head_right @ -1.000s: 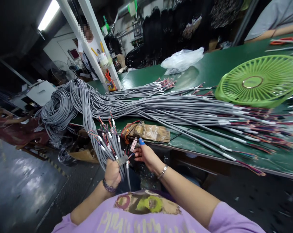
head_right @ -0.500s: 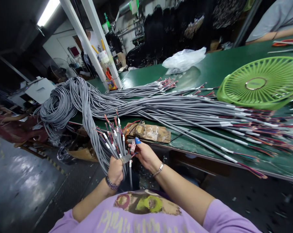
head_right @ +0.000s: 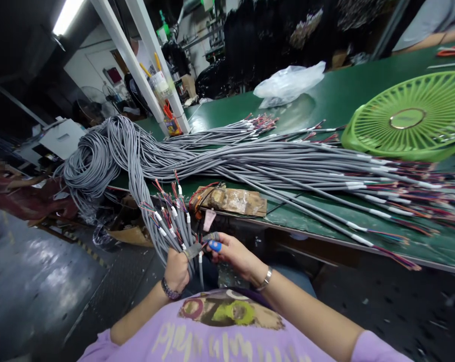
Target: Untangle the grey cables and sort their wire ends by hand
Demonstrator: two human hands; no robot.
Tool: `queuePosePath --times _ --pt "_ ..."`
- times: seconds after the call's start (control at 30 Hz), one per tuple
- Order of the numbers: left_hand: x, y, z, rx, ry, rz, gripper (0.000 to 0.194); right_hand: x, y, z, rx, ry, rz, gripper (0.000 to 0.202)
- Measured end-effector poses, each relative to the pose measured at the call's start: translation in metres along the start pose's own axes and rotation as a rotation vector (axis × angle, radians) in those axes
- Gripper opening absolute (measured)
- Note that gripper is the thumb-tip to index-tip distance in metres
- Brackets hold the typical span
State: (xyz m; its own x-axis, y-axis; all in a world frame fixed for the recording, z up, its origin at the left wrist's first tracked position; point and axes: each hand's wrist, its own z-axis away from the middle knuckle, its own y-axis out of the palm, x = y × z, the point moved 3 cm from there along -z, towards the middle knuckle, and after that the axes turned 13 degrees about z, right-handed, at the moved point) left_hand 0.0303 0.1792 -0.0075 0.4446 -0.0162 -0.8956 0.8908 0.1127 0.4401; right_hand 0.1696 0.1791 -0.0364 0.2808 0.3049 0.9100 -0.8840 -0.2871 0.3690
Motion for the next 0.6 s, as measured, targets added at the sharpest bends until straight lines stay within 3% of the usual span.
queuePosePath --times 0.13,0.27,0.43,0.6 --pt "0.002 -0.001 0.001 0.077 0.070 -0.020 0.020 0.003 0.005 0.006 -0.115 -0.051 0.184 0.038" --pt "0.003 -0.002 0.002 0.064 0.102 -0.031 0.022 0.004 0.008 0.003 -0.172 -0.067 0.236 0.036" --pt "0.003 -0.005 0.002 -0.008 0.110 0.005 0.027 -0.006 0.011 0.002 -0.164 0.011 0.084 0.035" --pt "0.002 -0.001 0.003 0.052 0.093 0.000 0.021 0.001 0.015 0.002 -0.117 -0.074 0.111 0.035"
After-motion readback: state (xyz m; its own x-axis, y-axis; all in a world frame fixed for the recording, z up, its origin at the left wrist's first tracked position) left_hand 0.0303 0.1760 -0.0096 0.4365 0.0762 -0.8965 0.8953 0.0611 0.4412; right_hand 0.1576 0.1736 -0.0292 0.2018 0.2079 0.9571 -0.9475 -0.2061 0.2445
